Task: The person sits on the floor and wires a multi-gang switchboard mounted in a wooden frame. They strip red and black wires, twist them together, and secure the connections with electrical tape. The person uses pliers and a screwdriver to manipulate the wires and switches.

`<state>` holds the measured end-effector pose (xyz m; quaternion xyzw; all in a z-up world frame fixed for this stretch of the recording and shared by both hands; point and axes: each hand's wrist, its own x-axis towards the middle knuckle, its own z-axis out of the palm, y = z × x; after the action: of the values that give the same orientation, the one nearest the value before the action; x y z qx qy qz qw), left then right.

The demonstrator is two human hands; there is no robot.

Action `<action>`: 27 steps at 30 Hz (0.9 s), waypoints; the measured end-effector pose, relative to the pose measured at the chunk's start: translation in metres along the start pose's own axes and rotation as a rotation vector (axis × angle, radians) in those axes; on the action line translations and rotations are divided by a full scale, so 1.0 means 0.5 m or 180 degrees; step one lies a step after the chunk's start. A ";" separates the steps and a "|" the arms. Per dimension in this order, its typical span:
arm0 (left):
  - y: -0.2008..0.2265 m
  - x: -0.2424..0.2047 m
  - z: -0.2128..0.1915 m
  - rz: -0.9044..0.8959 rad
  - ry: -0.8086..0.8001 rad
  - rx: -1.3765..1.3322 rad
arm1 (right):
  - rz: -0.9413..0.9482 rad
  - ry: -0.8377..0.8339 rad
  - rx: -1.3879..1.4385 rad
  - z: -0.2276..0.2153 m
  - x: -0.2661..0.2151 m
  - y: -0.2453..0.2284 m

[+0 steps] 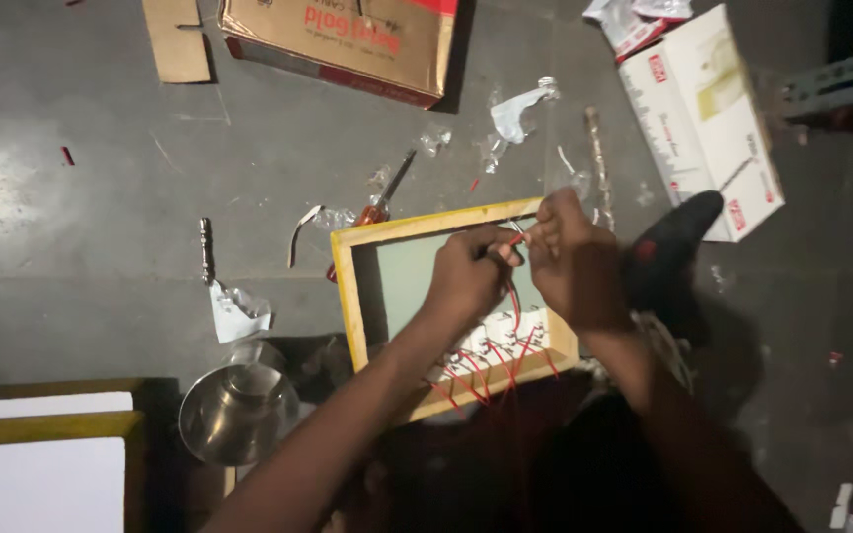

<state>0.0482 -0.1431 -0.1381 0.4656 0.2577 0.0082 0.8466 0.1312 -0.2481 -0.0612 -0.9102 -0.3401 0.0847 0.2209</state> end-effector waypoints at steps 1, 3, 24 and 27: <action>-0.006 0.000 -0.003 -0.0035 0.0010 -0.0020 | 0.0010 0.0153 0.0151 0.006 -0.006 0.000; -0.009 -0.002 -0.010 0.0129 0.0047 0.0208 | 0.0017 0.0461 0.0481 0.026 -0.006 -0.002; -0.009 0.004 0.012 0.0302 0.0385 0.0586 | -0.1194 -0.0549 -0.1739 -0.052 -0.012 -0.019; -0.023 0.006 0.007 0.0601 0.0504 0.0925 | -0.1146 -0.0869 -0.1884 -0.037 -0.008 0.027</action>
<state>0.0498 -0.1518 -0.1470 0.6030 0.2771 0.0869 0.7430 0.1415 -0.2661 -0.0509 -0.8405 -0.5309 0.0630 -0.0880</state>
